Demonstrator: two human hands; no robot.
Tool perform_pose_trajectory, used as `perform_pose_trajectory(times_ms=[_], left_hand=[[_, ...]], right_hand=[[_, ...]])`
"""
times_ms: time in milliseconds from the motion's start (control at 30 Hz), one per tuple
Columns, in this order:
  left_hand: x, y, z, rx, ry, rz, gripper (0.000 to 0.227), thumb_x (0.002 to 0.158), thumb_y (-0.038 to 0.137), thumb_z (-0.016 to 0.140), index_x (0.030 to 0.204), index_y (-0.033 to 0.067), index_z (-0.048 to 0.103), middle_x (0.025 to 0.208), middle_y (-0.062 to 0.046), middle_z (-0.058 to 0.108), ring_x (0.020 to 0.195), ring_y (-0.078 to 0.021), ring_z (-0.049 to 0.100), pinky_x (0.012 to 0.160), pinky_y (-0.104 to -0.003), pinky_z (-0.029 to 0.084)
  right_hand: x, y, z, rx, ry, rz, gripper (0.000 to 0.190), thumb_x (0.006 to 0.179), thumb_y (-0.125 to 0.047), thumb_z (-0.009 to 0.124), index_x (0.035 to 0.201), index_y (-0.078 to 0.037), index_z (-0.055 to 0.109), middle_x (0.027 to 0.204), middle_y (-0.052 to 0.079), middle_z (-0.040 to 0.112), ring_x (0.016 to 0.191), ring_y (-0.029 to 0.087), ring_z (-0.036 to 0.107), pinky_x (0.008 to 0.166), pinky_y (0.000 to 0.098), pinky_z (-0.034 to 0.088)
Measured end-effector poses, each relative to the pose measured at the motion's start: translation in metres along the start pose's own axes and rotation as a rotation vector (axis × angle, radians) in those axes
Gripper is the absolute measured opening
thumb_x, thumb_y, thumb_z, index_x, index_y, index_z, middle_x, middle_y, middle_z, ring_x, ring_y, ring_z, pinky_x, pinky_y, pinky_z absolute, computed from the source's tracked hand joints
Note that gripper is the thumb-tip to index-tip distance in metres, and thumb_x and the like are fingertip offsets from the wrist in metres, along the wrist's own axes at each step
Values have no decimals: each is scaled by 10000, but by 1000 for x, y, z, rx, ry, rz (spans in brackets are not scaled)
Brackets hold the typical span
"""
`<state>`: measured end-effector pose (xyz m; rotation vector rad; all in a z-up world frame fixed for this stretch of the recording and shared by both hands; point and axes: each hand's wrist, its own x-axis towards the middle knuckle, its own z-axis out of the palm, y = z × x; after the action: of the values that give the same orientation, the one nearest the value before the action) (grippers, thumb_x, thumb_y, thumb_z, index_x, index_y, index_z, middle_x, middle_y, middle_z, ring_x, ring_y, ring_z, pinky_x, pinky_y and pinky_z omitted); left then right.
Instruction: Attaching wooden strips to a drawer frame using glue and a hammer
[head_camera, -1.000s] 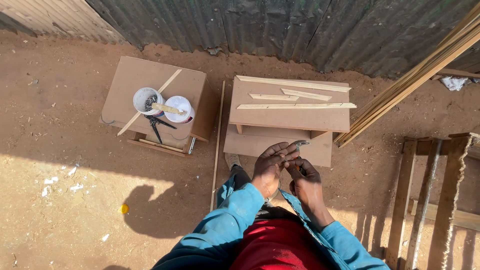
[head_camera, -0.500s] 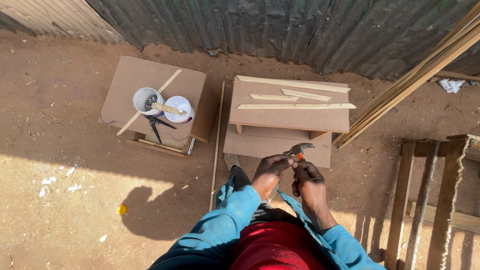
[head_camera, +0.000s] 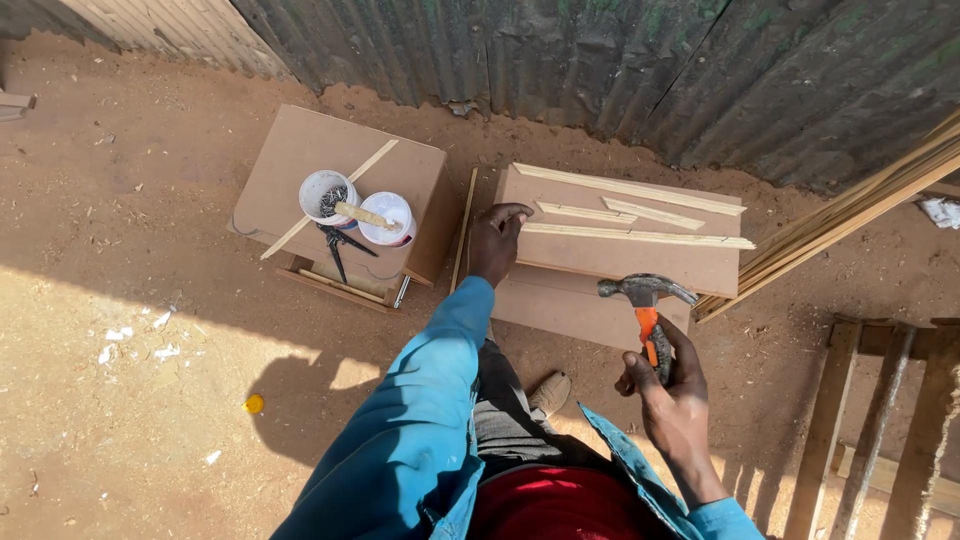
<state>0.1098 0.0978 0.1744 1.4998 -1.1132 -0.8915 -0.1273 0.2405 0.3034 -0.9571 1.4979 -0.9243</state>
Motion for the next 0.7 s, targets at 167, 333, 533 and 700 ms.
perform_pose_trajectory(times_ms=[167,333,533,700], left_hand=[[20,-47,11,-36,-110,33,202,897,44,510,911,93,705,978,-52,722,964,-205,662,846,-338,552],[17,-46,12,-78,-115,28,213,903,10,488,937,67,691,996,-71,708,987,-212,651,890,-332,547],[12,-46,12,-56,-89,59,197,905,22,509,923,79,697,979,-62,703,962,-208,643,855,-328,544],[10,-47,9,64,-68,163,197,896,12,532,912,113,700,976,-23,721,941,-205,655,1028,-383,333]], right_hand=[[18,-7,-1,-238,6,-65,306,880,-209,596,1138,-45,593,526,72,492,450,153,453,438,306,377],[20,-7,1,-247,-18,-60,305,888,-214,582,1133,-32,590,523,61,463,432,150,430,409,306,378],[22,-2,10,-255,-32,-9,252,887,-229,600,1062,-48,600,554,45,443,437,153,425,389,303,374],[26,2,13,-280,-72,-58,229,882,-211,610,1045,-51,605,557,36,403,438,143,411,392,298,377]])
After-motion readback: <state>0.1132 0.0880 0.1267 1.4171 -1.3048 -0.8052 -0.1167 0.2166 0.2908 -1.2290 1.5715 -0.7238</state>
